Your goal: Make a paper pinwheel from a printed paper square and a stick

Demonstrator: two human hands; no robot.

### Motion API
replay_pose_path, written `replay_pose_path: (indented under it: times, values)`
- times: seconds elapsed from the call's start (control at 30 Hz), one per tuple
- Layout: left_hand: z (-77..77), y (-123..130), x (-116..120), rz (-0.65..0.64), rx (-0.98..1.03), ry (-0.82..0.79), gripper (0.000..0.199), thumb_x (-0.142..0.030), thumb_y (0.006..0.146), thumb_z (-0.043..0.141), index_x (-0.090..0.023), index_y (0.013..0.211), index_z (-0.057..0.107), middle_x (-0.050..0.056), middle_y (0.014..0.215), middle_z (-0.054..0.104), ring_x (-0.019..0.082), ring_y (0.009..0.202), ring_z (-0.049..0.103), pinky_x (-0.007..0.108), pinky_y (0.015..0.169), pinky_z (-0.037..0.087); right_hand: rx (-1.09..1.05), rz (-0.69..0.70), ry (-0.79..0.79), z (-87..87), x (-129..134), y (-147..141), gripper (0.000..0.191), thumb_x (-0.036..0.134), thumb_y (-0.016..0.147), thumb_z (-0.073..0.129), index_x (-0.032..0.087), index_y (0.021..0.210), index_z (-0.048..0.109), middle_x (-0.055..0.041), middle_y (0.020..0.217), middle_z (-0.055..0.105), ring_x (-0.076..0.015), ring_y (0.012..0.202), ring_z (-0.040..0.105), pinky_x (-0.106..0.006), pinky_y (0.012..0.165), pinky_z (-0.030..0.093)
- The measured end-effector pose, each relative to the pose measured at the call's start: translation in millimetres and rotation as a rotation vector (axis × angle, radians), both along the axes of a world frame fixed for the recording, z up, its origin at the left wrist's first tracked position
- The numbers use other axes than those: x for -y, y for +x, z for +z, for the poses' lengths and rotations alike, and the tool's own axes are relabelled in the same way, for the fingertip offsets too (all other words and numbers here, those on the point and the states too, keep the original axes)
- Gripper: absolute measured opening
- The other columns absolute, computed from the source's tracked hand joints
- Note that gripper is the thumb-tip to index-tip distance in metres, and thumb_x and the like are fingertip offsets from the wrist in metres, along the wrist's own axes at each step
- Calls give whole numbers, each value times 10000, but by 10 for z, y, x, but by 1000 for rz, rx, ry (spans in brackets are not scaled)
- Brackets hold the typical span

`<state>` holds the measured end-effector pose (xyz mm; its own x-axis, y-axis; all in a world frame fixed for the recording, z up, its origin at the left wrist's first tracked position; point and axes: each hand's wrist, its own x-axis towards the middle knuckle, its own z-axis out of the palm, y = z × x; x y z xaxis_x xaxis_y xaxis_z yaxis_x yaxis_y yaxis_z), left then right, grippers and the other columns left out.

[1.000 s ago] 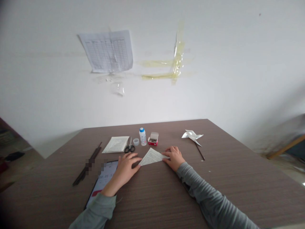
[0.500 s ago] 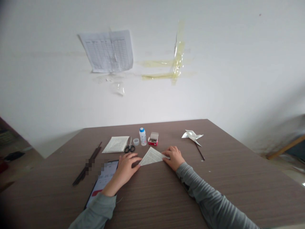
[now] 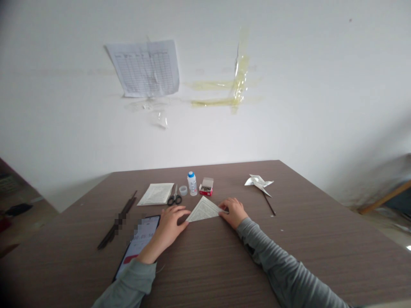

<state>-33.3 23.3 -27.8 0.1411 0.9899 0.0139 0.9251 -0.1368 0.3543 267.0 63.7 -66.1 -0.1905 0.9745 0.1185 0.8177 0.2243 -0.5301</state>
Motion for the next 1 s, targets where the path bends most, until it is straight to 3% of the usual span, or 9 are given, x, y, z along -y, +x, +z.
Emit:
replay_pose_path:
  times: [0.17, 0.4, 0.6, 0.77, 0.87, 1.0]
  values:
    - [-39, -11, -21, -7, 5, 5, 432, -137, 1112, 799, -334, 1443, 994, 124, 1785, 854, 430, 1763, 692, 774, 1540, 430, -13, -13, 13, -5, -12, -8, 80, 215, 973, 854, 271, 1005, 902, -85, 1192, 956, -385, 1285, 882, -543, 1206, 693]
    - [-49, -16, -12, 0, 15, 20, 311, -173, 1132, 831, -318, 1318, 1033, 140, 1764, 868, 453, 1737, 723, 787, 1521, 456, -37, 2, 40, 12, -10, 28, 88, 224, 948, 875, 296, 988, 908, -71, 1175, 986, -384, 1253, 923, -562, 1247, 699]
    - [-91, -10, -51, 12, 18, 26, 356, -245, 1253, 702, -278, 1227, 1055, 162, 1739, 883, 457, 1731, 737, 788, 1516, 475, -66, -4, 15, 27, 1, 109, 116, 360, 1026, 850, 327, 974, 949, -54, 1160, 1016, -395, 1261, 952, -742, 1495, 526]
    - [-135, 4, -73, 18, 22, 34, 432, -272, 1300, 624, -242, 1240, 1050, 183, 1731, 887, 443, 1731, 739, 770, 1525, 471, -102, 25, -45, 59, 13, 141, 401, 513, 1164, 731, 321, 893, 956, -83, 1240, 1034, -404, 1332, 944, -773, 1583, 369]
    - [-137, -3, -63, 14, 23, 34, 371, -275, 1272, 682, -246, 1221, 1048, 184, 1739, 882, 455, 1733, 735, 796, 1527, 459, -100, 28, -66, 76, 16, 134, 438, 452, 1178, 719, 314, 830, 947, -86, 1269, 1032, -400, 1374, 937, -780, 1592, 333]
    - [-120, -31, -50, 12, 35, 22, 173, -245, 1138, 880, -288, 1197, 1038, 148, 1733, 889, 468, 1743, 727, 821, 1536, 440, -88, 37, -78, 73, 2, 120, 267, 344, 1064, 871, 310, 810, 946, -88, 1321, 1024, -419, 1382, 931, -845, 1560, 362]
